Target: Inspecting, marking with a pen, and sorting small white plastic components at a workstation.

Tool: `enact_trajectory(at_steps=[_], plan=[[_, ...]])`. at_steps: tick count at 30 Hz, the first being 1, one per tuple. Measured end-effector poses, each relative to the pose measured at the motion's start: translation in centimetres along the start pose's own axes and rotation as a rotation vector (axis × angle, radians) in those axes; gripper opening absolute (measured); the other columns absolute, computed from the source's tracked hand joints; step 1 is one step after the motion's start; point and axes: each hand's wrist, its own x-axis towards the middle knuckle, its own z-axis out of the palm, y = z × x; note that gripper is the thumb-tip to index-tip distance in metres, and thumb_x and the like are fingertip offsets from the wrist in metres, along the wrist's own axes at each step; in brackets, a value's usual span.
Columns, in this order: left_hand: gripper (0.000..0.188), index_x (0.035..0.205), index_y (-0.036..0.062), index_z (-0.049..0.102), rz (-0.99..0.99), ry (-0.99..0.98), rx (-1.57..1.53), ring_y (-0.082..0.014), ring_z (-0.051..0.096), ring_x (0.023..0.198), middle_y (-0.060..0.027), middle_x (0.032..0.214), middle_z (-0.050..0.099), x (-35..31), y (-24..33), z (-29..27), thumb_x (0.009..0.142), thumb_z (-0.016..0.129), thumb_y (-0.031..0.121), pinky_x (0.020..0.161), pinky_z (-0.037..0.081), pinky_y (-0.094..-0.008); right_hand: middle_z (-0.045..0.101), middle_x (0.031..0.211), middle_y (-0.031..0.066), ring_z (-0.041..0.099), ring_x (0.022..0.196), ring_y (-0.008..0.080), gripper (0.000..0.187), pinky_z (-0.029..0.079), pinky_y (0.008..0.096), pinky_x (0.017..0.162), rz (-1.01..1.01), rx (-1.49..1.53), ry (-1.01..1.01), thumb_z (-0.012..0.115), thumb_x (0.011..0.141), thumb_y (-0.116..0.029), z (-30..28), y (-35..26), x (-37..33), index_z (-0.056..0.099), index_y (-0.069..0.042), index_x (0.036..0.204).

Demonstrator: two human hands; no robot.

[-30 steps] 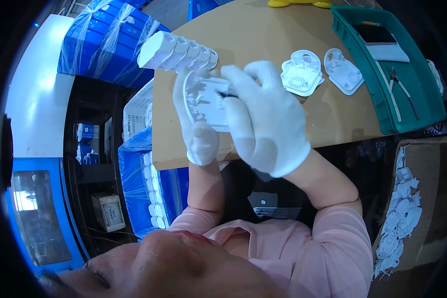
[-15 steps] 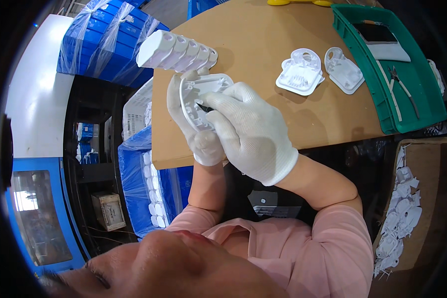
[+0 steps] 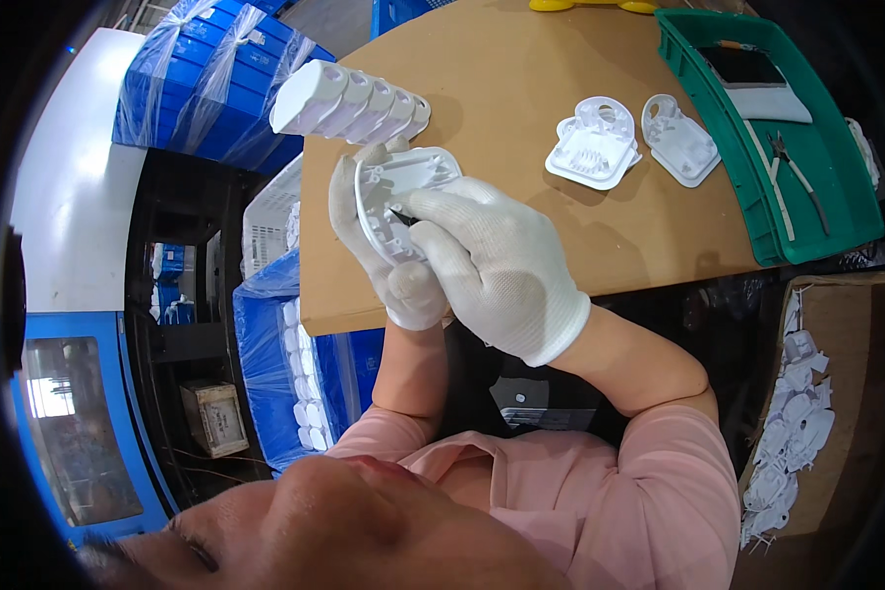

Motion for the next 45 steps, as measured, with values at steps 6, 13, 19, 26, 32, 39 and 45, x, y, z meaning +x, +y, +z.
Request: enact_trajectory(at_steps=[6,13,19,26,32,39,45], plan=[[0.116,0.148,0.0038,0.019,0.035,0.007,0.009,-0.0329,0.039,0.127,-0.0203,0.141,0.030,-0.1,-0.2,0.0,0.069,0.068,0.073,0.103,0.036,-0.0464,0.062,0.087,0.0152,0.060,0.075,0.0227,0.026,0.048,0.0305,0.069,0.037,0.047,0.006,0.052,0.087,-0.001,0.1,-0.1,0.0,0.064,0.004,0.109],[0.113,0.147,0.0034,0.018,0.072,-0.015,0.042,-0.0334,0.038,0.128,-0.0213,0.141,0.032,-0.1,-0.4,-0.3,0.071,0.066,0.073,0.104,0.034,-0.0469,0.066,0.090,0.0163,0.063,0.078,0.0221,0.027,0.049,0.0302,0.073,0.125,0.096,-0.033,0.052,0.089,-0.003,-0.1,-0.5,-0.1,0.063,0.004,0.112],[0.114,0.147,0.0041,0.020,0.091,-0.032,0.120,-0.0325,0.040,0.125,-0.0212,0.140,0.033,-0.1,-0.2,-0.4,0.070,0.066,0.074,0.103,0.036,-0.0459,0.067,0.093,0.0172,0.064,0.082,0.0208,0.027,0.050,0.0297,0.077,0.193,0.081,-0.062,0.052,0.090,-0.004,-0.2,-0.9,0.0,0.063,0.005,0.112],[0.116,0.147,0.0054,0.020,0.076,0.019,0.063,-0.0314,0.042,0.123,-0.0205,0.139,0.034,-0.1,0.1,0.3,0.067,0.072,0.072,0.101,0.038,-0.0450,0.067,0.091,0.0166,0.064,0.080,0.0206,0.026,0.049,0.0297,0.075,0.186,0.093,-0.008,0.051,0.089,-0.004,0.2,-0.6,-0.3,0.063,0.005,0.111],[0.115,0.146,0.0056,0.020,0.101,0.010,0.061,-0.0309,0.045,0.121,-0.0191,0.139,0.034,-0.1,-0.1,0.2,0.067,0.074,0.069,0.099,0.040,-0.0440,0.067,0.091,0.0211,0.066,0.080,0.0338,0.023,0.052,0.0356,0.071,0.170,0.099,0.031,0.057,0.089,-0.010,0.5,-0.3,-0.2,0.067,-0.002,0.107],[0.114,0.146,0.0045,0.020,0.122,-0.001,0.122,-0.0308,0.046,0.120,-0.0189,0.139,0.034,-0.1,0.0,0.0,0.068,0.073,0.069,0.098,0.041,-0.0441,0.067,0.091,0.0202,0.066,0.080,0.0324,0.023,0.051,0.0344,0.071,0.245,0.179,0.008,0.056,0.089,-0.010,0.5,-0.3,-0.1,0.067,-0.002,0.108],[0.116,0.145,0.0029,0.020,0.146,0.014,0.162,-0.0301,0.047,0.118,-0.0188,0.138,0.036,0.0,-0.3,-0.1,0.067,0.071,0.072,0.097,0.042,-0.0433,0.066,0.090,0.0072,0.059,0.081,0.0107,0.027,0.048,0.0247,0.075,0.286,0.223,-0.057,0.051,0.091,-0.006,0.4,-0.2,-0.1,0.063,0.006,0.112]])
